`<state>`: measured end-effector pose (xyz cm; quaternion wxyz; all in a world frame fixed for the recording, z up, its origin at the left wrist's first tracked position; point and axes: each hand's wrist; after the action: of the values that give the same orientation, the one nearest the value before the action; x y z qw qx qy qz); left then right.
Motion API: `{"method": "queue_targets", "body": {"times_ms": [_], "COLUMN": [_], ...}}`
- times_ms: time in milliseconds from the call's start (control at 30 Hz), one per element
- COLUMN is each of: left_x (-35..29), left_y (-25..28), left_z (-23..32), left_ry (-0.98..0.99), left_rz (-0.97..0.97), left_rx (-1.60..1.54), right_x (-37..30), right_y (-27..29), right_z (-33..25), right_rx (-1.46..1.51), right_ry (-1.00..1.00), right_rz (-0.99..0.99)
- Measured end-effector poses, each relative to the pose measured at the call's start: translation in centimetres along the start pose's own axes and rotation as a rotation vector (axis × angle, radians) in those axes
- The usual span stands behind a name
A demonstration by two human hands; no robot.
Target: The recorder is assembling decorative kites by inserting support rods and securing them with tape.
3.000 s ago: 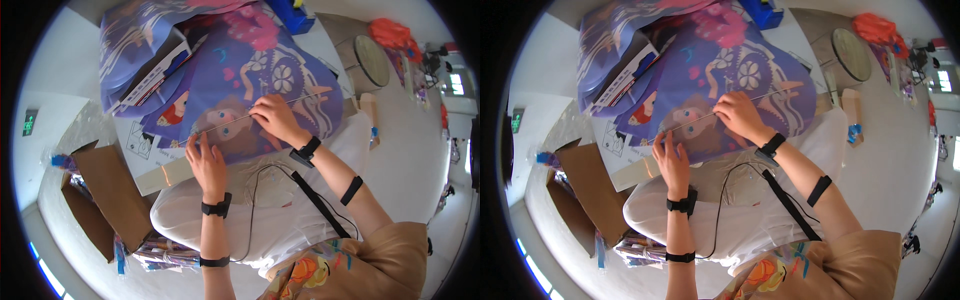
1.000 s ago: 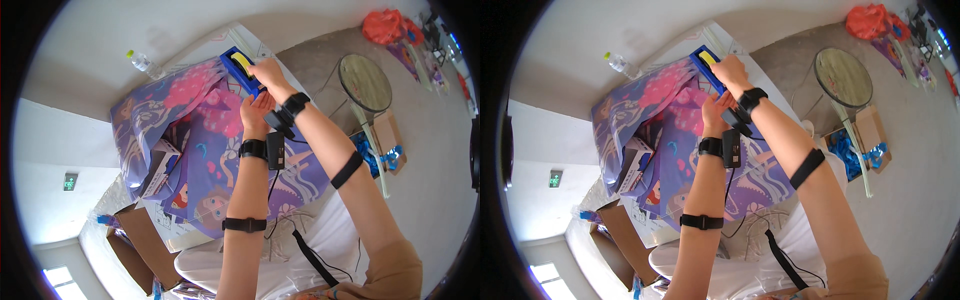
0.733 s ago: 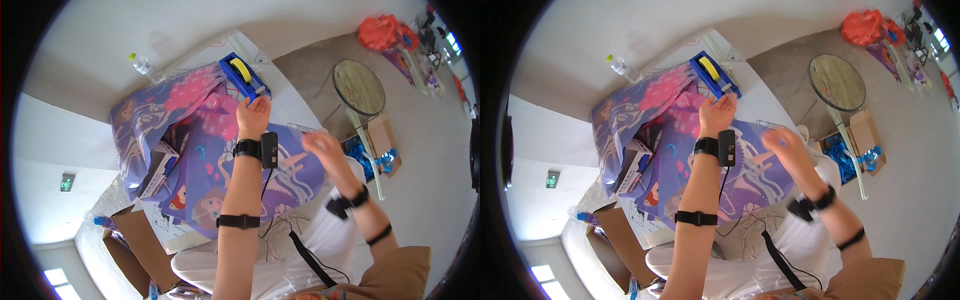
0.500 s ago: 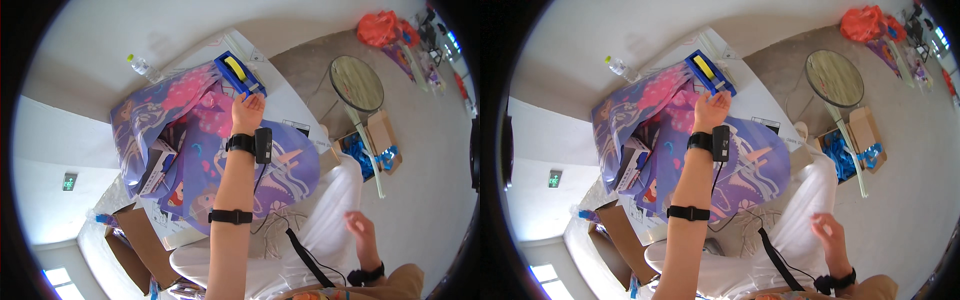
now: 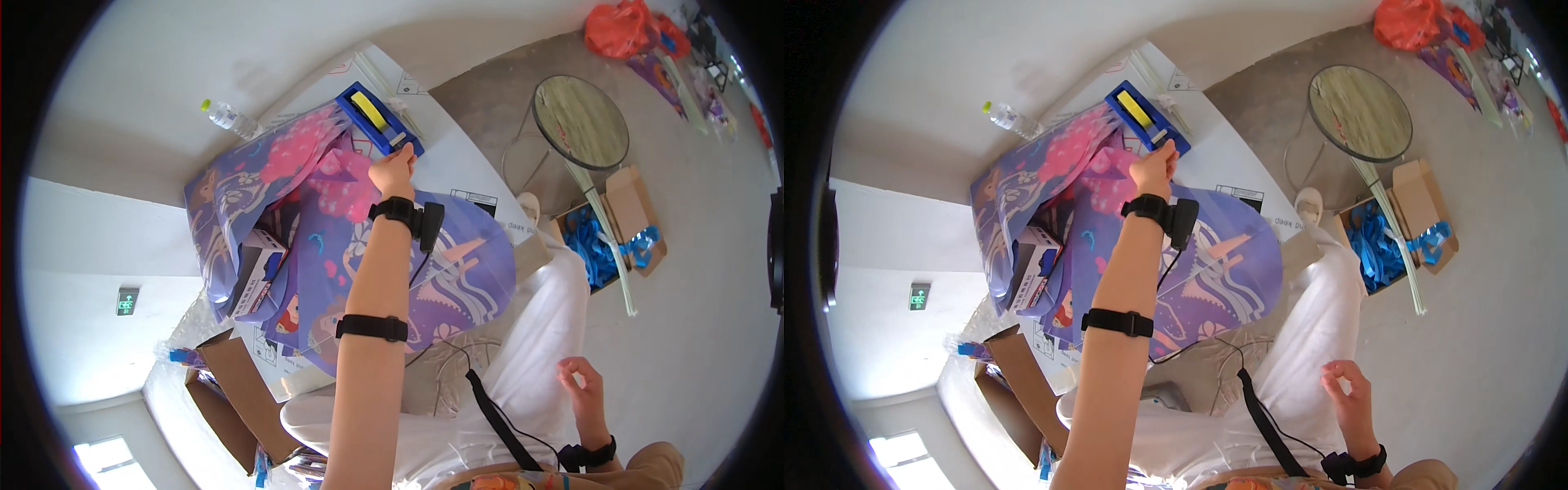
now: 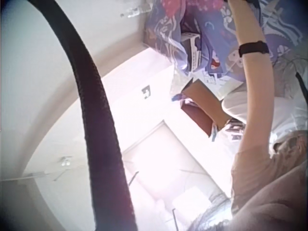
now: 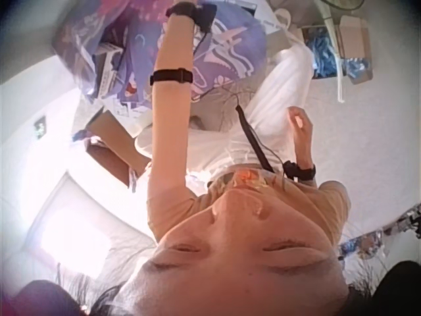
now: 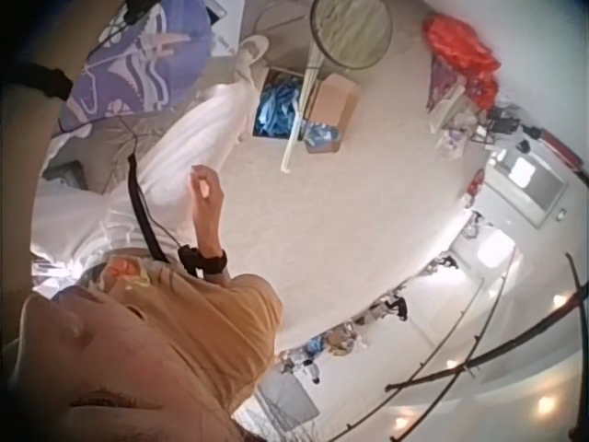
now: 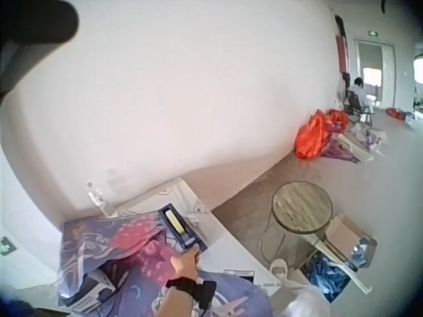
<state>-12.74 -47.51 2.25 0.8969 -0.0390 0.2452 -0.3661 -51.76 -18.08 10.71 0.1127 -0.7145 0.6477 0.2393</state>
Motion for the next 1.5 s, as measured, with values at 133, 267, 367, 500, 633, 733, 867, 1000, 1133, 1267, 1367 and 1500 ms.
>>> {"method": "queue_targets", "body": {"times_ms": [133,267,367,500,633,733,867,1000,1133,1267,1367,1500], "left_x": [0.6,-1.6,-5.2,-14.3,-22.3,-25.9,-27.7,-26.9,-25.4,-23.1,-22.7,-22.8], "left_y": [0.5,3.2,7.5,13.9,27.9,35.2,39.7,43.5,43.9,43.1,44.1,44.2], "left_z": [0.5,2.1,4.7,10.1,14.3,13.4,9.5,5.7,3.3,0.9,-0.7,-1.2], "left_ry": [-0.134,-0.486,-0.133,-0.279,-0.508,-0.607,-0.468,-0.415,-0.453,-0.473,-0.430,-0.338], "left_rz": [0.051,0.061,-0.164,-0.291,-0.143,-0.120,0.050,0.038,0.131,0.276,0.406,0.467], "left_rx": [0.386,1.089,0.094,-0.431,-0.493,-0.533,-0.704,-0.717,-0.460,-0.425,-0.401,-0.363], "right_x": [-0.2,-0.6,-0.4,1.4,5.4,8.7,15.3,19.3,22.2,22.6,22.7,22.7], "right_y": [-0.3,1.0,1.8,4.9,1.4,-3.0,-8.4,-13.0,-15.0,-14.0,-14.6,-15.1], "right_z": [-1.0,-1.3,-2.7,-5.9,-11.1,-14.0,-13.5,-12.0,-10.7,-10.8,-11.0,-10.2], "right_rx": [-0.116,-0.208,-0.318,-0.506,-0.654,-0.591,-0.633,-0.685,-0.730,-0.732,-0.757,-0.803], "right_ry": [0.090,0.152,0.269,0.298,0.434,0.482,0.321,0.098,0.045,0.103,0.142,0.132], "right_rz": [-0.015,-0.012,-0.033,-0.081,-0.400,-0.687,-0.913,-0.918,-0.895,-0.718,-0.754,-0.758]}}
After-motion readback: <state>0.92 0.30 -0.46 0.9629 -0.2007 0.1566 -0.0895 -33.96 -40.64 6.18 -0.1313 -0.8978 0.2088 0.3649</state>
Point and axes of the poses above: each hand's wrist, its own x-axis towards the middle knuckle, its own y-axis out of the back of the hand, z = x × y, and after that the axes turned 1 degree about -y, right-handed
